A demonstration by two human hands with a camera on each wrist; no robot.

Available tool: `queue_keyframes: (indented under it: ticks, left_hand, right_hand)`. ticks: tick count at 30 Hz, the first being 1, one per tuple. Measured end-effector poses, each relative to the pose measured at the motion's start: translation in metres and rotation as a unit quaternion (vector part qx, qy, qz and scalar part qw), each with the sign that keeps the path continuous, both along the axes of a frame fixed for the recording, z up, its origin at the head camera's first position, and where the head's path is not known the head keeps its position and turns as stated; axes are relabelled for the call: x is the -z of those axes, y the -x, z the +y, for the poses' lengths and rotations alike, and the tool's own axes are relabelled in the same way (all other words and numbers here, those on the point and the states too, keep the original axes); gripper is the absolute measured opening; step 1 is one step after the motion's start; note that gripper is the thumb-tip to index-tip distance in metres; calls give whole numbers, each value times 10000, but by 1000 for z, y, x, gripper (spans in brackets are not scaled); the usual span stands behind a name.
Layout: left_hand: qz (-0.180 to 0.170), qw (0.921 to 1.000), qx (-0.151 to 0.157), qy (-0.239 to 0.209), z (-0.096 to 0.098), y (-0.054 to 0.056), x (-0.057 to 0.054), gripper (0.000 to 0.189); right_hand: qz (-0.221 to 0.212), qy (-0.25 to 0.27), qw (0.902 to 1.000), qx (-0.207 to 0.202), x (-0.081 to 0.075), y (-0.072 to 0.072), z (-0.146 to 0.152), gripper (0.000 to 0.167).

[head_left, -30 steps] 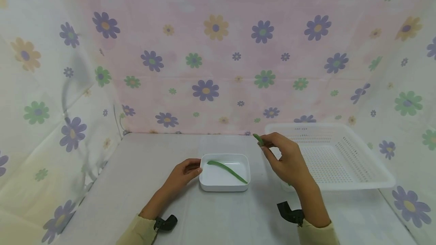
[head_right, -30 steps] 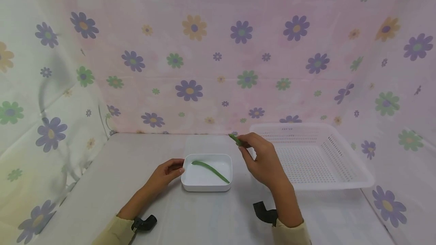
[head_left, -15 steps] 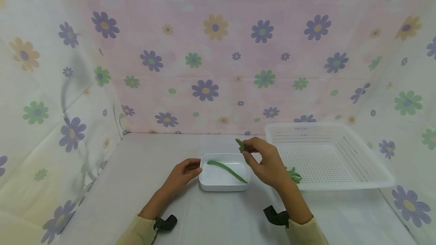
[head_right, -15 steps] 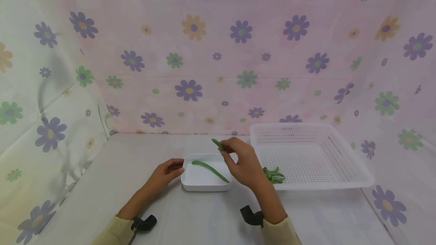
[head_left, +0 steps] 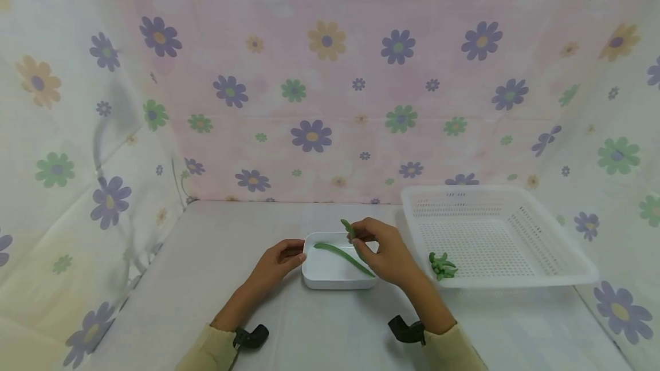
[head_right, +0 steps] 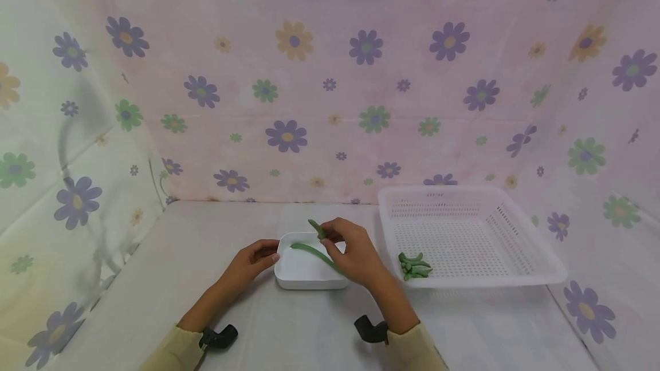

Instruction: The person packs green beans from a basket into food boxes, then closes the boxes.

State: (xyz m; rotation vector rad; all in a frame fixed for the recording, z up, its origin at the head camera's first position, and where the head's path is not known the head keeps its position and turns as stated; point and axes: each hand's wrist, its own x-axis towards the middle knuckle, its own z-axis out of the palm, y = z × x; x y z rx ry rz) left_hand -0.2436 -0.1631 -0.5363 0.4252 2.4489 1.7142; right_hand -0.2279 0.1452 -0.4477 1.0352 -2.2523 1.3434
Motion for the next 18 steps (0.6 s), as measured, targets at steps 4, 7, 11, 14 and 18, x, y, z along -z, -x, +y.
queue_keyframes:
  ticks: [4, 7, 11, 14, 18]
  left_hand:
    - [3, 10000, 13, 36, 0, 1, 0, 51]
    - [15, 10000, 29, 48, -1, 1, 0, 51]
    - [22, 10000, 18, 49, -1, 2, 1, 51]
    - [24, 10000, 11, 47, 0, 2, 2, 51]
    - [10, 10000, -11, 37, 0, 1, 2, 51]
  right_hand:
    - [-59, -62, 10000, 4, 5, 1, -3, 22]
    - [-211, -97, 9997, 34, 9, 1, -4, 21]
    - [-515, -149, 9985, 58, 15, 2, -6, 21]
    - [-758, -97, 9971, 20, 20, 3, -6, 21]
    - [-1053, -99, 9944, -27, 27, 6, -7, 21]
